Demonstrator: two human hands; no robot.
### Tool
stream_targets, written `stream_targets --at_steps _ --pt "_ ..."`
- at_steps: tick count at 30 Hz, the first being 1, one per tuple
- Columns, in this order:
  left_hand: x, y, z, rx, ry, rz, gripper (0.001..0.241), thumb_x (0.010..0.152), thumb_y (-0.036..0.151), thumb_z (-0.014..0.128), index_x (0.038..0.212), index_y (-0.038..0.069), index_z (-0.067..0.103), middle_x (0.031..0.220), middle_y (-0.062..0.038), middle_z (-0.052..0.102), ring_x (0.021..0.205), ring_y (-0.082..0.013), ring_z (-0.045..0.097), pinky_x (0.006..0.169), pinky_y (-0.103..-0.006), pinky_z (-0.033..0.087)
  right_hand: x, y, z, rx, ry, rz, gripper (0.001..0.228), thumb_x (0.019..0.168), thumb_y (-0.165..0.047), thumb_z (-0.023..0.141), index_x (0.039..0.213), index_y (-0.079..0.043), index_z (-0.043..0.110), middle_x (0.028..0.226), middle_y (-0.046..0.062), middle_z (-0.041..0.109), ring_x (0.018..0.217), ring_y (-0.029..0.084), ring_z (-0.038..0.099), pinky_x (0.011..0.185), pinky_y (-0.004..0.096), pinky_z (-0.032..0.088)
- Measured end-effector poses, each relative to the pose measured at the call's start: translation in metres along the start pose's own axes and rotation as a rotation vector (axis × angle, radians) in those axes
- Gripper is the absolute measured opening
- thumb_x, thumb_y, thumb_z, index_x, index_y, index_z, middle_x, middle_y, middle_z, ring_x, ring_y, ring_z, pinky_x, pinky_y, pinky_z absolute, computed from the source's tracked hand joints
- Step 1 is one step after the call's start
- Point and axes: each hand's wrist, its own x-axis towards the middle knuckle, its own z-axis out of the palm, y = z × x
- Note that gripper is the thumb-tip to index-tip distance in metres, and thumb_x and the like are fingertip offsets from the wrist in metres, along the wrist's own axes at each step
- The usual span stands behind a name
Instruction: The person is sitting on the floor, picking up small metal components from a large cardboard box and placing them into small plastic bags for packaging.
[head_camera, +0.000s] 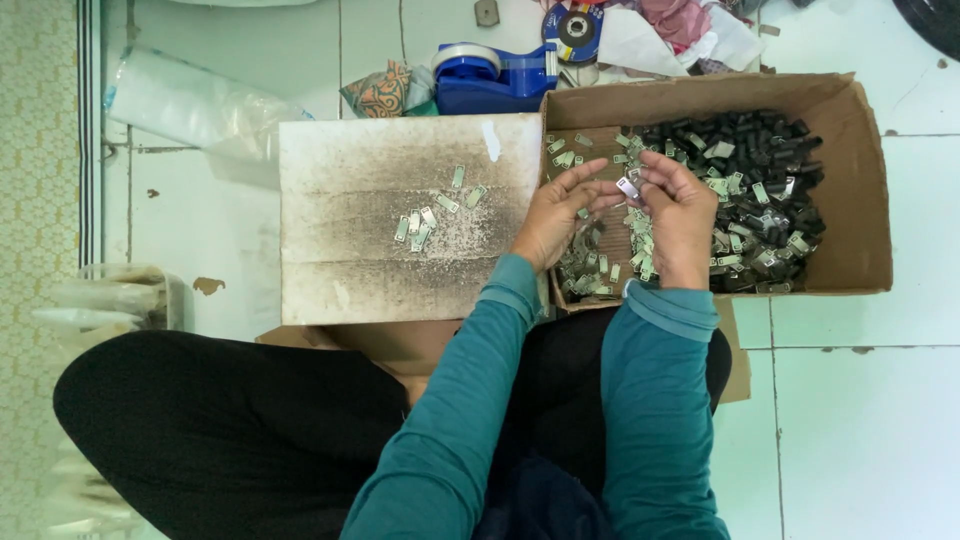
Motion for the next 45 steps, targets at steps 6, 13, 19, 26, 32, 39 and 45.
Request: stream_targets --at_steps 6,13,19,26,32,39,45 --pt "0.003 -0.006 -0.001 -0.070 0.019 -0.011 0.042 0.103 0.003 0.056 0.144 0.005 0.056 0.115 -0.021 0.072 0.104 -0.0278 0.073 0.095 -0.0436 0.060 0.002 0.007 0.000 0.013 -0.007 -0.009 0.040 0.093 0.014 0.059 0.128 -0.001 0.070 0.105 0.019 0.072 0.088 0.017 0.070 0.070 0.030 0.067" --pt "0.011 -0.015 -0.004 0.030 0.061 -0.030 0.049 0.093 0.005 0.076 0.140 0.004 0.059 0.107 -0.014 0.069 0.092 -0.0254 0.075 0.082 -0.0419 0.066 0.004 0.019 0.003 0.018 -0.020 0.061 0.035 0.094 0.012 0.063 0.124 -0.002 0.072 0.098 0.021 0.073 0.080 0.019 0.072 0.061 0.031 0.067" --pt "0.007 -0.010 0.002 0.041 0.094 -0.044 0.046 0.092 0.003 0.075 0.136 0.003 0.061 0.102 -0.009 0.062 0.089 -0.0218 0.073 0.079 -0.0411 0.068 -0.001 0.008 0.005 0.079 -0.004 0.091 0.032 0.096 0.007 0.065 0.126 -0.001 0.070 0.094 0.020 0.073 0.077 0.021 0.074 0.059 0.030 0.068" --pt "-0.005 0.009 0.013 -0.001 0.104 -0.048 0.035 0.098 0.005 0.064 0.132 0.000 0.065 0.099 -0.011 0.064 0.085 -0.0155 0.068 0.082 -0.0425 0.067 0.003 0.017 0.004 0.040 0.002 0.085 0.032 0.097 0.007 0.063 0.126 -0.001 0.071 0.093 0.018 0.071 0.076 0.016 0.070 0.059 0.031 0.068" --pt "-0.001 0.007 0.008 -0.087 0.107 -0.093 0.047 0.108 0.039 0.055 0.130 -0.001 0.066 0.099 -0.014 0.066 0.093 -0.0242 0.072 0.089 -0.0476 0.064 0.004 0.022 0.004 0.023 0.012 0.074 0.032 0.095 0.008 0.061 0.125 -0.001 0.071 0.091 0.015 0.070 0.074 0.014 0.069 0.060 0.029 0.068" --pt "-0.036 0.047 0.006 -0.004 0.141 -0.104 0.067 0.111 0.053 0.039 0.144 -0.005 0.054 0.119 -0.025 0.062 0.110 -0.0330 0.068 0.101 -0.0472 0.057 -0.006 0.006 0.036 -0.019 -0.088 0.025 0.033 0.097 0.008 0.059 0.127 0.000 0.070 0.100 0.015 0.071 0.078 0.012 0.068 0.063 0.025 0.064" --pt "-0.099 0.123 0.003 0.178 0.381 0.019 0.062 0.111 0.045 0.034 0.137 -0.004 0.061 0.122 -0.026 0.064 0.109 -0.0316 0.069 0.097 -0.0443 0.060 -0.033 -0.032 0.091 -0.016 -0.369 -0.039 0.032 0.100 0.006 0.059 0.127 -0.004 0.071 0.112 0.019 0.075 0.089 0.020 0.073 0.071 0.034 0.065"
